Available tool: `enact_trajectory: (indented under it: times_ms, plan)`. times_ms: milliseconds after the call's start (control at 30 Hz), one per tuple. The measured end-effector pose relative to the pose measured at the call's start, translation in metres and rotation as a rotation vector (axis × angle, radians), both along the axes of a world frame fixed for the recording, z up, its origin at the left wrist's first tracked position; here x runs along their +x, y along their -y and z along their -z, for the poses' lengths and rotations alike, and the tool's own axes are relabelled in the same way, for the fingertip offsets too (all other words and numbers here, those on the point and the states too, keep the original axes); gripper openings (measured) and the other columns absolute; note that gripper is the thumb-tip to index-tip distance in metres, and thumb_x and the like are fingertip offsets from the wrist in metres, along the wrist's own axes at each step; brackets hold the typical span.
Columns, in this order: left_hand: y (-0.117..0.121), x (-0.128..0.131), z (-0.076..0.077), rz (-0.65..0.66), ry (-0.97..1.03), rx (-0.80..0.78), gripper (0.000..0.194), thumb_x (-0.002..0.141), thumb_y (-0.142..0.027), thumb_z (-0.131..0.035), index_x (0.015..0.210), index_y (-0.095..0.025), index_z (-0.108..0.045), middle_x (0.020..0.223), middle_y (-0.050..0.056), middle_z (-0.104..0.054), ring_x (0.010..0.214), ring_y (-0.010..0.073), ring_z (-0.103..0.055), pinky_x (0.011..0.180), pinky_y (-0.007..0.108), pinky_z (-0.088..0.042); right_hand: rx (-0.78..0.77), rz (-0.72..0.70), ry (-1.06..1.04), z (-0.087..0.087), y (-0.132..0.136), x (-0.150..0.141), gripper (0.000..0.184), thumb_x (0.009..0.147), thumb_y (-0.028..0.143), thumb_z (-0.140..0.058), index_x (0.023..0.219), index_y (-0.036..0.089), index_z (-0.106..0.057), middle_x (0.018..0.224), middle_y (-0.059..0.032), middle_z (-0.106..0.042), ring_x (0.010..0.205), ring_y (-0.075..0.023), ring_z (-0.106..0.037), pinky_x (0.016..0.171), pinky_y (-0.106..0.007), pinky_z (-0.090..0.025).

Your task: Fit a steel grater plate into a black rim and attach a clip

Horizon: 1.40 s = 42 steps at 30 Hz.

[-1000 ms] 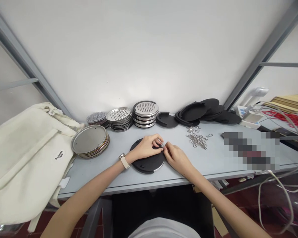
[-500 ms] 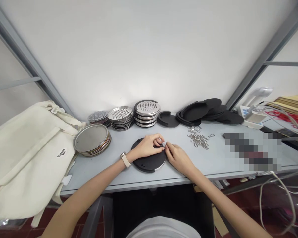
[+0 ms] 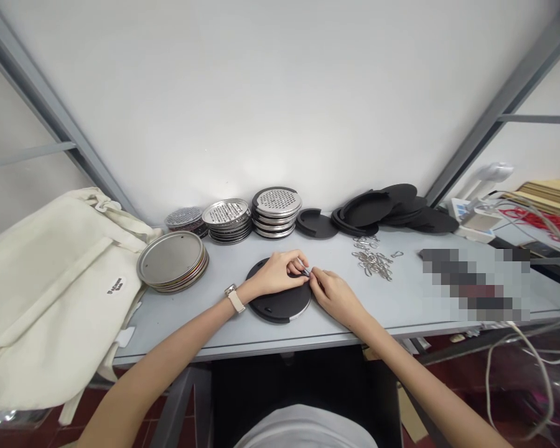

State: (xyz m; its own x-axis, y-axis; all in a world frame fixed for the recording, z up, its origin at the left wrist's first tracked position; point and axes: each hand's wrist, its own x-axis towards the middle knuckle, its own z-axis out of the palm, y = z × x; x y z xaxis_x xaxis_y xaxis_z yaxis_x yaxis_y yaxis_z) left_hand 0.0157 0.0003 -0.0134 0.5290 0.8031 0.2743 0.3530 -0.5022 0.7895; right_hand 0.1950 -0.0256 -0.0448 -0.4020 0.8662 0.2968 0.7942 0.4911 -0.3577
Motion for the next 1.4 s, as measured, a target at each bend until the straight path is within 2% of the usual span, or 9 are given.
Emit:
enact_trajectory:
  times_ms: [333,567,800,1233,1400]
  plan:
    - [-0.0012,0.0003,0.001,0.024,-0.043,0.088,0.021,0.073,-0.015,-0.061,0.094,-0.016,-0.058,0.089,0.002,-0.064,0.074,0.0102,-0.057,0.069,0.022,-0.049,0.038,-0.008,0.038,0.0045,-0.002,0.0003,0.023,0.095,0.023,-0.029,0.082,0.02,-0.048,0.065,-0.0029,-0.056,0.061,-0.0178,-0.054,0.057,-0.025,-0.034]
    - [-0.0025,-0.0007,0.0015,0.034,-0.042,0.047,0.023,0.074,-0.016,-0.061,0.097,-0.016,-0.056,0.086,0.002,-0.063,0.075,0.0107,-0.059,0.071,0.022,-0.05,0.036,-0.006,0.042,0.0046,-0.0022,0.0,0.023,0.096,0.024,-0.029,0.08,0.02,-0.045,0.065,-0.0023,-0.055,0.061,-0.0178,-0.054,0.058,-0.026,-0.033]
    - [-0.0033,-0.0032,0.0021,0.062,-0.012,0.019,0.042,0.073,-0.016,-0.064,0.111,-0.019,-0.046,0.086,0.001,-0.061,0.077,0.0117,-0.06,0.074,0.025,-0.05,0.034,-0.006,0.044,0.0049,-0.0008,0.0008,0.023,0.096,0.024,-0.029,0.078,0.02,-0.044,0.064,-0.0022,-0.053,0.062,-0.0181,-0.053,0.058,-0.026,-0.033]
    - [-0.0018,-0.0032,0.0017,0.06,-0.017,-0.012,0.042,0.074,-0.016,-0.062,0.112,-0.02,-0.044,0.09,0.003,-0.063,0.08,0.0126,-0.062,0.075,0.025,-0.051,0.015,-0.044,-0.071,0.0013,-0.001,0.0011,0.026,0.094,0.025,-0.033,0.07,0.021,-0.044,0.063,-0.0011,-0.053,0.059,-0.0151,-0.051,0.056,-0.025,-0.033]
    - [-0.0011,-0.003,0.0007,0.048,-0.024,-0.012,0.041,0.074,-0.018,-0.063,0.111,-0.02,-0.045,0.097,0.005,-0.063,0.076,0.0111,-0.061,0.072,0.024,-0.049,0.006,-0.048,-0.063,0.0008,-0.0006,0.001,0.025,0.094,0.025,-0.033,0.071,0.021,-0.042,0.062,-0.0006,-0.052,0.06,-0.0157,-0.051,0.057,-0.025,-0.033]
